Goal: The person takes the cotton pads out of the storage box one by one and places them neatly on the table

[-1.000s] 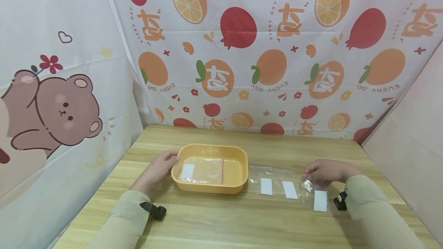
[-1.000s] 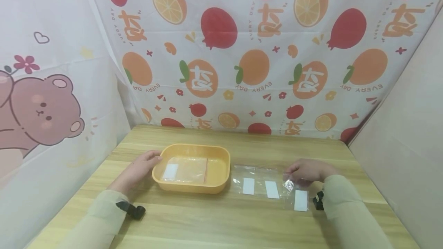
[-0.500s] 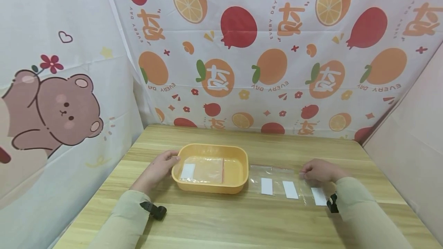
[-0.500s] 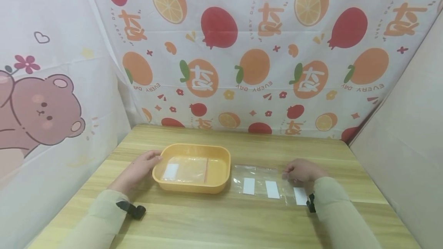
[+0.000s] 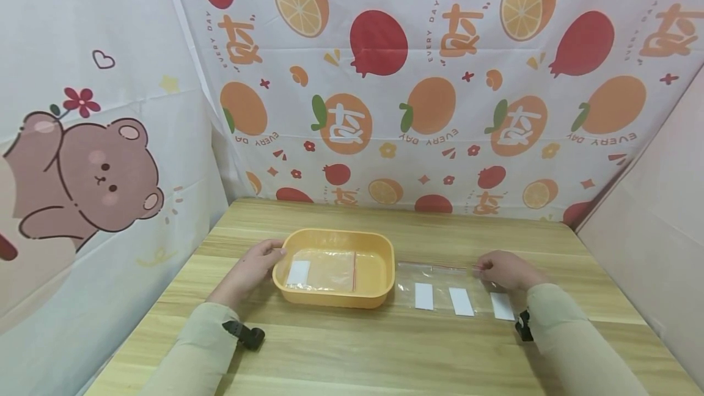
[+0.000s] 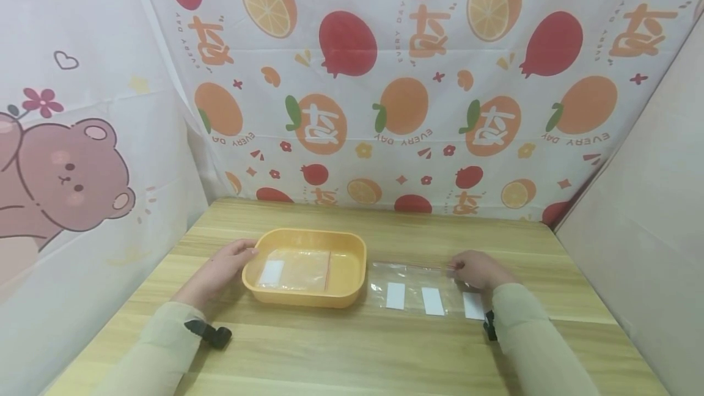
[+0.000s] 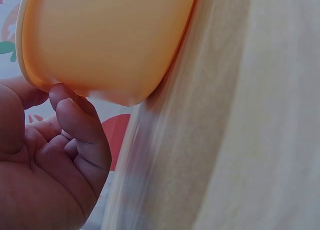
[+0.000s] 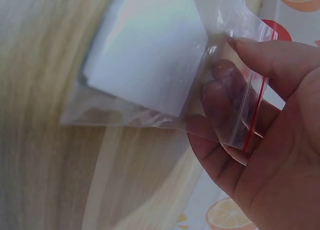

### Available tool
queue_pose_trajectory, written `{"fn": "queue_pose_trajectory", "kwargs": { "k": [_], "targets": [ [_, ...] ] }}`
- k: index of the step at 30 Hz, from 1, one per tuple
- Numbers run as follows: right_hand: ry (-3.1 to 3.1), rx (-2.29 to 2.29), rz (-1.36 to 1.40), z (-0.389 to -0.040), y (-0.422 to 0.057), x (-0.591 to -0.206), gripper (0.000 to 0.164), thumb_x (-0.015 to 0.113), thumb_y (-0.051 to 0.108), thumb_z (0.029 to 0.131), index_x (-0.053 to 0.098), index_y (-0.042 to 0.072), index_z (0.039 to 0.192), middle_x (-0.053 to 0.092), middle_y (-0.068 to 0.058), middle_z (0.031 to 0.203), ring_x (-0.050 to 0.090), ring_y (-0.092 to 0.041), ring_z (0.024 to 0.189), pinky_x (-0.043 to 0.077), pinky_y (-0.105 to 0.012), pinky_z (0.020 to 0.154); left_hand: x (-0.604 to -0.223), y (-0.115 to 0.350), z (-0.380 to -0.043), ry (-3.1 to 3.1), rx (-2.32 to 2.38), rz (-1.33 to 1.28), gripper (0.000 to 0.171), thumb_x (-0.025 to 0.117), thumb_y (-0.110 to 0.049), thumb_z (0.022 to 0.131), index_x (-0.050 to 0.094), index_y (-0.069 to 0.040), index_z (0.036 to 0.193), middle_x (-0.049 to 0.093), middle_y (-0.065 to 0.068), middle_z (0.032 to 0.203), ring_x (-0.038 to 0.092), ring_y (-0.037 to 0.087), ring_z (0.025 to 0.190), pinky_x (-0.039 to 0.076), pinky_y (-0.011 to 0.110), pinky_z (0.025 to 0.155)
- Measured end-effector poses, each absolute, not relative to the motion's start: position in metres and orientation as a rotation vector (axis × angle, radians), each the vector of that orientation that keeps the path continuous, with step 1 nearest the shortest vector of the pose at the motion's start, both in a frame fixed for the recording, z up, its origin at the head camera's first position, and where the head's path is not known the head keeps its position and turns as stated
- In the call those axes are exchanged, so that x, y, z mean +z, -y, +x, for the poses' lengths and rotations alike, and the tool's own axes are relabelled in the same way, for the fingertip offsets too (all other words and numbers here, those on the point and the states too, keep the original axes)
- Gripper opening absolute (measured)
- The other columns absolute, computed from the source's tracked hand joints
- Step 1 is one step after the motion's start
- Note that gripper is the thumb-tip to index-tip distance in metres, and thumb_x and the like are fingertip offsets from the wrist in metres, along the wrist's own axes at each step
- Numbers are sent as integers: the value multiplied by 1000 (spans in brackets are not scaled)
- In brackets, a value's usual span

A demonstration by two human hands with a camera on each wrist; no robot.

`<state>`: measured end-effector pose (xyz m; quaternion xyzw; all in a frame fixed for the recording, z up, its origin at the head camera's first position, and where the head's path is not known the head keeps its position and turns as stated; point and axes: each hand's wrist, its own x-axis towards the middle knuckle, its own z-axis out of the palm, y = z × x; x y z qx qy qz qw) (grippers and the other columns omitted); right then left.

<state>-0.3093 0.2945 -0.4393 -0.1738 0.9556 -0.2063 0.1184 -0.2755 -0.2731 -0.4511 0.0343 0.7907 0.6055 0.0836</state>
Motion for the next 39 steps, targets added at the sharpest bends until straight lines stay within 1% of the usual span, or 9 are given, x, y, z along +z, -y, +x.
{"fn": "queue_pose_trajectory", "kwargs": {
  "k": [3,5,8,13,18,22,25,33,39],
  "targets": [
    [-2825,-579,-510,-309,-294,-438,5,66,10,94,70,13,94,63,1,82,55,-17,77,48,-40,70,-451,273,-276,-2359,1807,102,51,48,-27,109,40,4,149,59,28,129,67,32,106,57,41,86],
    [-2840,-572,-508,-309,-294,-438,12,66,8,92,72,11,102,67,-1,91,60,-20,86,51,-47,78,-452,273,-276,-2358,1807,106,52,48,-27,109,39,5,149,59,28,129,67,32,106,57,41,86],
    [-2862,-571,-509,-310,-293,-437,22,66,7,92,73,10,112,69,-3,103,62,-24,98,51,-53,89,-452,273,-276,-2357,1806,105,52,47,-27,109,39,4,149,59,28,129,67,33,107,57,41,87],
    [-2864,-615,-454,-308,-291,-434,26,63,6,94,71,7,119,69,-8,110,63,-31,106,50,-56,92,-452,273,-275,-2358,1807,98,52,47,-27,109,38,4,150,58,28,130,66,33,107,57,41,86],
    [-2877,-695,-413,-306,-286,-425,30,59,9,99,65,3,128,65,-17,122,59,-39,115,49,-58,94,-453,273,-276,-2364,1802,95,52,47,-27,109,38,5,150,58,28,131,66,32,107,58,40,86],
    [-2878,-749,-471,-306,-276,-414,34,59,12,100,62,1,132,62,-22,129,58,-42,119,48,-59,96,-453,273,-277,-2368,1798,78,52,48,-27,109,39,3,149,58,27,131,67,31,107,58,39,85],
    [-2881,-776,-541,-305,-266,-404,37,59,15,101,61,1,135,62,-21,132,58,-41,120,48,-58,97,-453,274,-277,-2373,1795,80,52,48,-28,108,40,3,149,58,27,131,67,31,107,58,38,86],
    [-2826,-921,-610,-297,-231,-381,42,61,27,102,59,7,139,65,-13,131,59,-34,123,48,-54,100,-452,273,-276,-2372,1805,102,51,48,-26,108,40,5,148,58,29,129,67,32,105,58,41,86],
    [-2758,-1063,-584,-289,-201,-375,42,63,32,101,60,16,139,67,-3,127,61,-27,119,50,-50,98,-451,273,-276,-2380,1793,83,51,48,-27,109,40,3,149,58,27,131,66,32,107,57,40,88]
  ]
}}
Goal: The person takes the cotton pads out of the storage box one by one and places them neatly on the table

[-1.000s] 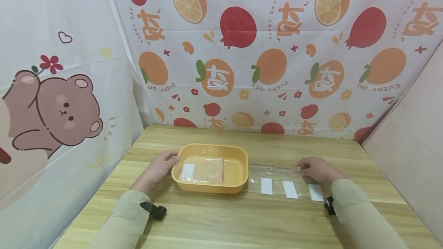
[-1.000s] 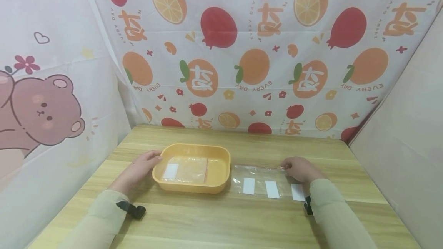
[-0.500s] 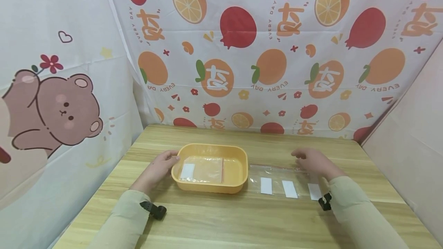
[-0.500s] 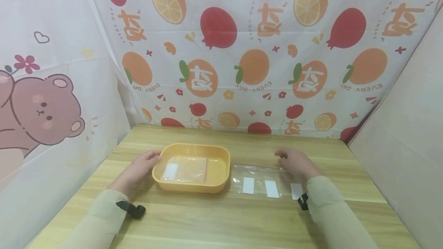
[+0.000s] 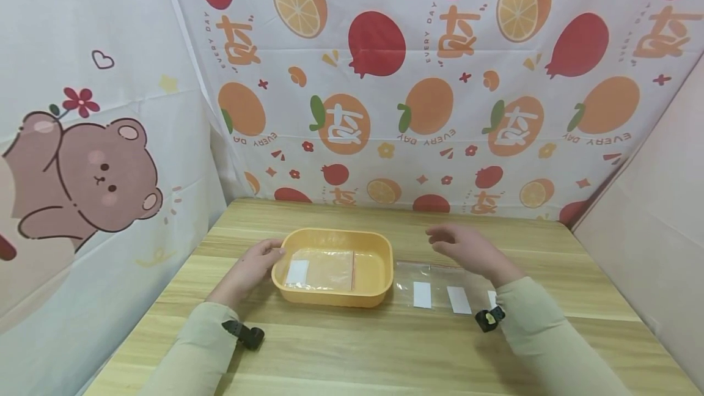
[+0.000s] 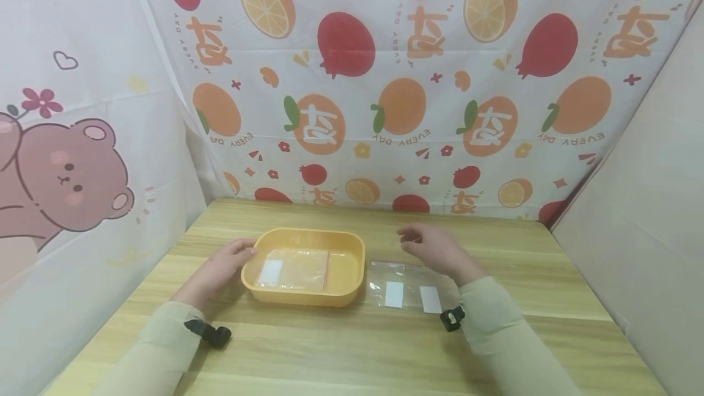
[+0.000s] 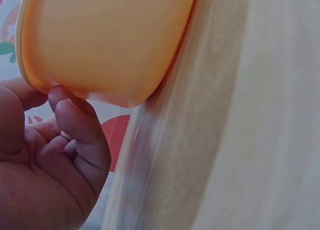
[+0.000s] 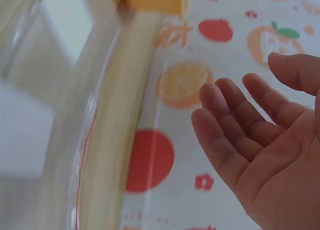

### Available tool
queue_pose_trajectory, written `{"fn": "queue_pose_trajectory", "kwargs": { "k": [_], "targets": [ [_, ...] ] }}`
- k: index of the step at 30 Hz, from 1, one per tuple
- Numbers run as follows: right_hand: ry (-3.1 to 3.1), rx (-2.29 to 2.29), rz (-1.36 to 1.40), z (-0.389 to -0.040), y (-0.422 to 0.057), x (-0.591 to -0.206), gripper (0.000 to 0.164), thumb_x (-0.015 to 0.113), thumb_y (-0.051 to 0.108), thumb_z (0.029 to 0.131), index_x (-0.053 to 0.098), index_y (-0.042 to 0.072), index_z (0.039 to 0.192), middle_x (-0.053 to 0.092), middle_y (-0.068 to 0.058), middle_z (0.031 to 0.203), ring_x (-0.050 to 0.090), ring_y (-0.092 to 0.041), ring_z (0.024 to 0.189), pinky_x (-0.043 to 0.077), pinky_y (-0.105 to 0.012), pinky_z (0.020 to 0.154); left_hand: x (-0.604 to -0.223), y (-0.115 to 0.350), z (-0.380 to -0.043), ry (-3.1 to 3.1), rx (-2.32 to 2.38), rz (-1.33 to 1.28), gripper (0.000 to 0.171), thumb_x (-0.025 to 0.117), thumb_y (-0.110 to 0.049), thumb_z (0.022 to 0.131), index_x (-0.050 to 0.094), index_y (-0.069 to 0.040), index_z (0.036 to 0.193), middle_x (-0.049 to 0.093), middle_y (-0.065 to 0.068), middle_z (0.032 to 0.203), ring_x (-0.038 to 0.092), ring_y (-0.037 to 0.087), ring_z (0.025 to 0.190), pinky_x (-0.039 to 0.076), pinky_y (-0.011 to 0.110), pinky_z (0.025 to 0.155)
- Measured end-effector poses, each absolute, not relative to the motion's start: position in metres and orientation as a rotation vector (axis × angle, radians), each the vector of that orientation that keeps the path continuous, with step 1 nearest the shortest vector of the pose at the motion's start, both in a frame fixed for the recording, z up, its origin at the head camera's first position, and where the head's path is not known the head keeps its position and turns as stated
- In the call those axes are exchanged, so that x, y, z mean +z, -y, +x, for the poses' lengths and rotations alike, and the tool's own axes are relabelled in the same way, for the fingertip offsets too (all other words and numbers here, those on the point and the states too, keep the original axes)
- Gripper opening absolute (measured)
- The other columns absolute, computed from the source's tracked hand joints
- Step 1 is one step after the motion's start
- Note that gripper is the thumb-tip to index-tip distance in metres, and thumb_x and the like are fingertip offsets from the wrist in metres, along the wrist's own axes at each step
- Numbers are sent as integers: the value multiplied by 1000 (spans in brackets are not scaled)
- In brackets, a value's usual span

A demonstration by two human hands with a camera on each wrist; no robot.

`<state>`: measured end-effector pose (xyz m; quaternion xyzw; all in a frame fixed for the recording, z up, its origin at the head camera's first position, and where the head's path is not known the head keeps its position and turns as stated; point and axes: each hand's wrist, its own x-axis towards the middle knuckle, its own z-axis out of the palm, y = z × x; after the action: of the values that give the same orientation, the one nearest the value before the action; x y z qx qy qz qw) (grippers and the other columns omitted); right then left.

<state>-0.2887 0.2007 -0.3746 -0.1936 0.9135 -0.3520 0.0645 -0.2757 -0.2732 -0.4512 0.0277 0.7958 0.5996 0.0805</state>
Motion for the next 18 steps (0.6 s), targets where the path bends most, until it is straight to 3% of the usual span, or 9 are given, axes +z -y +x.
{"fn": "queue_pose_trajectory", "kwargs": {
  "k": [8,18],
  "targets": [
    [-2467,-1394,-593,-283,-159,-379,49,67,28,98,56,8,142,66,-10,128,65,-25,112,55,-43,94,-450,273,-273,-2367,1803,95,52,47,-26,109,38,5,150,57,29,132,66,34,107,57,43,87],
    [-2216,-1595,-605,-279,-108,-385,44,56,16,104,48,-1,144,62,-18,129,63,-37,115,54,-44,95,-450,274,-273,-2409,1754,78,51,47,-29,109,40,2,149,58,26,134,65,31,111,55,40,90]
  ]
}}
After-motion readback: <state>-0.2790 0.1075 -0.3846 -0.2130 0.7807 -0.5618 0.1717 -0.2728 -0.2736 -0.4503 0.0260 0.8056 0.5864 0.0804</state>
